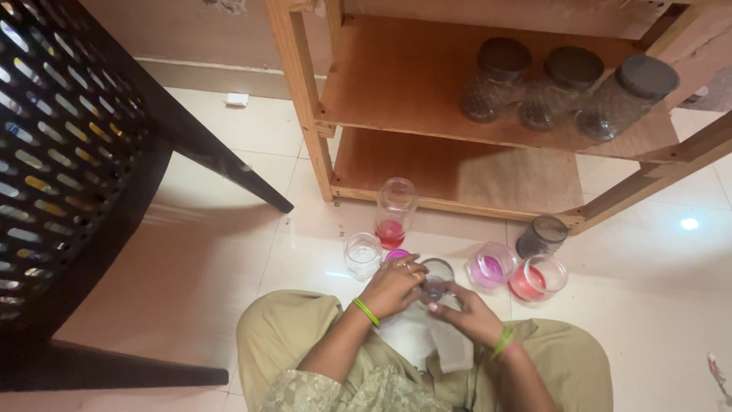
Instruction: The person sits on the floor and repeatedly picks up clear plastic containers with dark lids, wipes them with a cloth, and places them on a wooden shelf. The person handles several containers one at a time, wiping the exterior before stacking them on the shelf.
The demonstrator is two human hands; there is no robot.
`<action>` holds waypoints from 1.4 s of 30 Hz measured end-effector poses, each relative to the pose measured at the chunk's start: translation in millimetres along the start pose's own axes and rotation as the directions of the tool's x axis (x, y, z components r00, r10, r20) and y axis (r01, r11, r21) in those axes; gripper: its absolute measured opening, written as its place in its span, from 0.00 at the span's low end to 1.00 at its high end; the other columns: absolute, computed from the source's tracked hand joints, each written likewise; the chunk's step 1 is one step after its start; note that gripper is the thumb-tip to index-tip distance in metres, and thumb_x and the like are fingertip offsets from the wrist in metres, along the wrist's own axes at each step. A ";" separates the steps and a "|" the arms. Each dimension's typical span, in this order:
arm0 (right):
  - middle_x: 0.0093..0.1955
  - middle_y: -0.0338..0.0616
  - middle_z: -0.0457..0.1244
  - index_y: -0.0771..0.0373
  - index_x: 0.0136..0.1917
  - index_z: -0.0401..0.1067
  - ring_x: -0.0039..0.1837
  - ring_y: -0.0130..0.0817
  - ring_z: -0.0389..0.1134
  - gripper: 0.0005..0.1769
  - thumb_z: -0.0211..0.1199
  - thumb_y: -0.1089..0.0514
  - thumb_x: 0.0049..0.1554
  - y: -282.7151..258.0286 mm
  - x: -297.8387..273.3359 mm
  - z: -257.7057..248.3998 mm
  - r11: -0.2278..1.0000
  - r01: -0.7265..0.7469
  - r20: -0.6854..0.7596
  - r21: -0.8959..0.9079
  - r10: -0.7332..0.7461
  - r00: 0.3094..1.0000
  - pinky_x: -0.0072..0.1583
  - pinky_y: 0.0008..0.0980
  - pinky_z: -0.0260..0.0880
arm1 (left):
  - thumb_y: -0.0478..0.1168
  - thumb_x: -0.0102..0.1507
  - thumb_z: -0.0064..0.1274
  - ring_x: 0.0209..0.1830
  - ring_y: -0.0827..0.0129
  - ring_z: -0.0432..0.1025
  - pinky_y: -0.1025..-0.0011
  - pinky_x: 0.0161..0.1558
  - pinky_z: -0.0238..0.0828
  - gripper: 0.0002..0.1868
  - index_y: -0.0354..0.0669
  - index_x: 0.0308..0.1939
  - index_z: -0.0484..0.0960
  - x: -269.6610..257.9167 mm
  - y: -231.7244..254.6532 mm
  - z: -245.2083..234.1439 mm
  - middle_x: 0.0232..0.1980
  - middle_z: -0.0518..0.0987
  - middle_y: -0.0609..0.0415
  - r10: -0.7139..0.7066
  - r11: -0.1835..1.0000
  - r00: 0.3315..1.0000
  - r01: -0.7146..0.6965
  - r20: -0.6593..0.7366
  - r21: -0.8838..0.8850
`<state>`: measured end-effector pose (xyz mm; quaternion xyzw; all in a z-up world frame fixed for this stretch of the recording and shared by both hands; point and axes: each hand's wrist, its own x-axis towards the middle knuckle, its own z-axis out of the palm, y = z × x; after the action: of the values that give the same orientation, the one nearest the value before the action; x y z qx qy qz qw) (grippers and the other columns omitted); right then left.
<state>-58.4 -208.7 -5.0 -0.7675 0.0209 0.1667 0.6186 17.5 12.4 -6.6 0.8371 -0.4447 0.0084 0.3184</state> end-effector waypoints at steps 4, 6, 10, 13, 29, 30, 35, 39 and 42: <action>0.57 0.48 0.64 0.65 0.71 0.67 0.57 0.39 0.66 0.28 0.63 0.54 0.60 29.3 -28.9 13.1 0.793 0.119 -0.388 0.598 0.157 0.908 0.57 0.43 0.67 | 0.36 0.56 0.59 0.64 0.48 0.68 0.53 0.65 0.64 0.12 0.40 0.43 0.81 -4.2 -12.4 3.8 0.53 0.79 0.46 -0.165 0.986 0.985 0.166 -0.044 0.020; 0.57 0.49 0.65 0.64 0.69 0.68 0.56 0.44 0.68 0.26 0.61 0.50 0.62 45.2 -32.7 16.7 0.502 0.131 -0.332 0.855 0.335 0.882 0.56 0.46 0.70 | 0.33 0.54 0.59 0.62 0.45 0.68 0.53 0.62 0.65 0.14 0.37 0.43 0.81 -5.2 -16.1 4.4 0.53 0.79 0.43 -0.212 0.976 0.970 0.216 -0.119 0.028; 0.59 0.46 0.68 0.62 0.62 0.70 0.56 0.44 0.73 0.20 0.57 0.54 0.58 71.1 -26.7 18.1 0.279 -0.014 -0.125 0.960 0.474 0.872 0.56 0.46 0.76 | 0.34 0.55 0.59 0.57 0.45 0.71 0.56 0.60 0.66 0.14 0.35 0.45 0.80 -3.4 -17.8 7.1 0.52 0.79 0.41 -0.358 0.923 0.923 0.329 -0.138 -0.199; 0.56 0.48 0.69 0.65 0.59 0.71 0.53 0.43 0.74 0.15 0.59 0.60 0.60 84.4 -25.5 14.5 0.415 -0.016 -0.200 0.910 0.471 0.859 0.53 0.44 0.76 | 0.37 0.57 0.62 0.54 0.48 0.74 0.59 0.58 0.69 0.13 0.35 0.43 0.81 -2.2 -22.1 15.8 0.50 0.80 0.43 -0.456 0.856 0.880 0.395 -0.129 -0.332; 0.81 0.60 0.44 0.55 0.80 0.48 0.77 0.64 0.46 0.56 0.70 0.57 0.42 -23.8 -29.8 78.3 0.619 0.092 -0.306 -0.780 -0.506 0.806 0.73 0.57 0.50 | 0.36 0.61 0.58 0.47 0.75 0.72 0.74 0.51 0.71 0.09 0.37 0.44 0.83 -16.0 -43.2 55.5 0.47 0.82 0.55 -0.483 0.400 0.847 0.437 0.220 -0.806; 0.80 0.59 0.45 0.55 0.80 0.48 0.76 0.62 0.48 0.56 0.71 0.56 0.43 -26.9 -28.5 75.4 0.679 0.113 -0.321 -0.726 -0.480 0.817 0.72 0.54 0.51 | 0.34 0.61 0.58 0.49 0.76 0.73 0.74 0.53 0.71 0.09 0.36 0.44 0.83 -17.5 -43.0 51.8 0.50 0.82 0.55 -0.454 0.371 0.861 0.418 0.231 -0.829; 0.74 0.52 0.53 0.56 0.80 0.47 0.74 0.44 0.58 0.57 0.73 0.58 0.44 -23.8 -23.8 47.9 0.982 0.169 -0.307 -0.089 -0.188 0.933 0.65 0.40 0.70 | 0.28 0.62 0.57 0.58 0.73 0.73 0.72 0.60 0.71 0.09 0.36 0.45 0.79 -13.8 -34.6 30.4 0.64 0.78 0.52 -0.264 0.281 0.944 0.270 0.196 -0.921; 0.70 0.51 0.58 0.61 0.82 0.45 0.69 0.42 0.62 0.58 0.72 0.65 0.46 -10.1 -28.7 38.6 0.844 0.181 -0.153 0.505 -0.119 0.981 0.65 0.38 0.67 | 0.29 0.65 0.58 0.60 0.72 0.71 0.70 0.60 0.71 0.06 0.36 0.45 0.79 -9.5 -21.9 4.5 0.72 0.72 0.50 -0.189 0.149 0.958 0.246 0.216 -0.958; 0.67 0.52 0.60 0.62 0.81 0.43 0.64 0.45 0.66 0.57 0.69 0.64 0.46 -4.2 -38.1 37.3 0.703 0.076 -0.049 0.707 -0.058 0.997 0.58 0.46 0.75 | 0.31 0.65 0.58 0.66 0.71 0.70 0.70 0.64 0.70 0.06 0.39 0.45 0.79 -7.8 -13.4 -12.7 0.74 0.69 0.51 -0.128 0.145 0.975 0.199 0.181 -0.969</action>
<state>-102.0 -178.6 3.1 -0.4734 0.0627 0.1144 0.8711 26.3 30.4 -5.8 0.4758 -0.2598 -0.3379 0.7694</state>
